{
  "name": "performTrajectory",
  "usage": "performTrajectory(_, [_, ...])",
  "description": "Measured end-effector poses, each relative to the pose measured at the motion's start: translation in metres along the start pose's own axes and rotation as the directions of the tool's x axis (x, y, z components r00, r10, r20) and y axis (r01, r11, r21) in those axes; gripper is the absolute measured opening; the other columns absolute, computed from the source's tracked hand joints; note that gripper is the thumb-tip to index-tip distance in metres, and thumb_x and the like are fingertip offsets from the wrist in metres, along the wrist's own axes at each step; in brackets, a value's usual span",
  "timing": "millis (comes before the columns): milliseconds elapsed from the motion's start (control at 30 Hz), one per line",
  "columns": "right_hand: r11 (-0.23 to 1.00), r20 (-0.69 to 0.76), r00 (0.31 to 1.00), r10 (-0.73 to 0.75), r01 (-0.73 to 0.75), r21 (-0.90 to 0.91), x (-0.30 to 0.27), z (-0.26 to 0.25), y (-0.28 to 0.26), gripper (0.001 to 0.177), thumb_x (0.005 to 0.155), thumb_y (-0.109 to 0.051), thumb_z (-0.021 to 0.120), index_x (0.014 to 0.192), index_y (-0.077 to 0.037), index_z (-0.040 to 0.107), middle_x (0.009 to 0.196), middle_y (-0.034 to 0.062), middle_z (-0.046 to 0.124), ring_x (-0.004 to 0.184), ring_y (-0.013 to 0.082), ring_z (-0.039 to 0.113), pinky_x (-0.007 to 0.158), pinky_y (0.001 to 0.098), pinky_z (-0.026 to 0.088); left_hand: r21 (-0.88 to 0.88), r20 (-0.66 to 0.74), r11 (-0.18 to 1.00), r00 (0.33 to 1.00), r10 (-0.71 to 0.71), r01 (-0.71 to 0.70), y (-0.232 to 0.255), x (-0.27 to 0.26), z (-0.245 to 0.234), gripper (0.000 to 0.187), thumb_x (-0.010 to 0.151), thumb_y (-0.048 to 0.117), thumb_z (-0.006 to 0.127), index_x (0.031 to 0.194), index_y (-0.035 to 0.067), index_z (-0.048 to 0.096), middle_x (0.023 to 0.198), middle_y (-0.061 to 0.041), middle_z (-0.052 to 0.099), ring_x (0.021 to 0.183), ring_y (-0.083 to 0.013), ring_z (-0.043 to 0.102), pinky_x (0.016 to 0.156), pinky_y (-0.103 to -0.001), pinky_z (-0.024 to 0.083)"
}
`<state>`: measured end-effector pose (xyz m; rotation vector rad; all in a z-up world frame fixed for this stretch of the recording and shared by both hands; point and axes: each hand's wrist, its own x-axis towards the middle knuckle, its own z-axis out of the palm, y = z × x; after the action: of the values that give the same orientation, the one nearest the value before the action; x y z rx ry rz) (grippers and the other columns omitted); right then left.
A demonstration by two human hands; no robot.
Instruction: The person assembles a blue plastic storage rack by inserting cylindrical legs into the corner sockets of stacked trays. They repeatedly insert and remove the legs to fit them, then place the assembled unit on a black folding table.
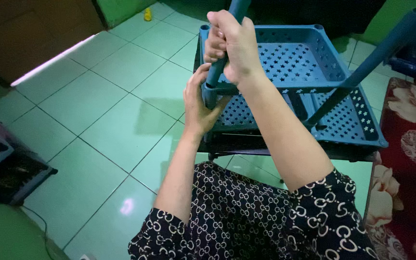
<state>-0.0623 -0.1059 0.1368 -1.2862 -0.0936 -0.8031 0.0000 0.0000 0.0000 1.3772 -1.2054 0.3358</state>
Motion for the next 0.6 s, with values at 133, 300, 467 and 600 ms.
performTrajectory(133, [0.994,0.028,0.998,0.061,-0.064,0.09,-0.005,0.014,-0.008,0.04,0.101,-0.017,0.064,0.067,-0.009,0.043,0.055,0.0001,0.038,0.047,0.0121,0.036,0.048,0.0317,0.031,-0.03,-0.035,0.999,0.998,0.045,-0.046,-0.001,0.001,0.001,0.083,0.079,0.021,0.092,0.145,0.009,0.043,0.153,-0.013,0.05,0.142,-0.0345,0.049,0.118,-0.048,0.038])
performTrajectory(300, [0.998,0.063,0.997,0.052,-0.053,0.022,-0.007,0.02,-0.014,0.038,0.102,-0.013,0.061,0.069,-0.009,0.044,0.055,0.0005,0.039,0.046,0.0115,0.035,0.046,0.0309,0.029,-0.011,-0.031,0.999,0.998,0.046,-0.047,-0.001,0.0,0.0,0.082,0.081,0.021,0.093,0.144,0.009,0.043,0.153,-0.013,0.051,0.142,-0.0345,0.048,0.119,-0.047,0.036])
performTrajectory(467, [1.0,0.089,0.996,0.013,-0.015,0.018,-0.006,0.019,-0.012,0.039,0.104,-0.011,0.06,0.069,-0.009,0.043,0.057,-0.0001,0.039,0.047,0.0106,0.034,0.047,0.0305,0.027,0.006,-0.023,0.999,0.999,0.032,-0.032,0.0,0.0,0.0,0.083,0.08,0.02,0.092,0.145,0.009,0.043,0.153,-0.014,0.05,0.142,-0.0349,0.047,0.119,-0.048,0.034])
performTrajectory(600, [1.0,0.089,0.996,0.008,-0.009,0.009,-0.008,0.019,-0.012,0.037,0.102,-0.009,0.059,0.069,-0.01,0.044,0.057,-0.0009,0.039,0.047,0.0093,0.033,0.047,0.029,0.025,0.01,-0.022,0.999,0.999,0.033,-0.033,0.001,-0.002,-0.001,0.08,0.08,0.02,0.092,0.144,0.011,0.044,0.153,-0.012,0.051,0.142,-0.0329,0.049,0.12,-0.046,0.035])
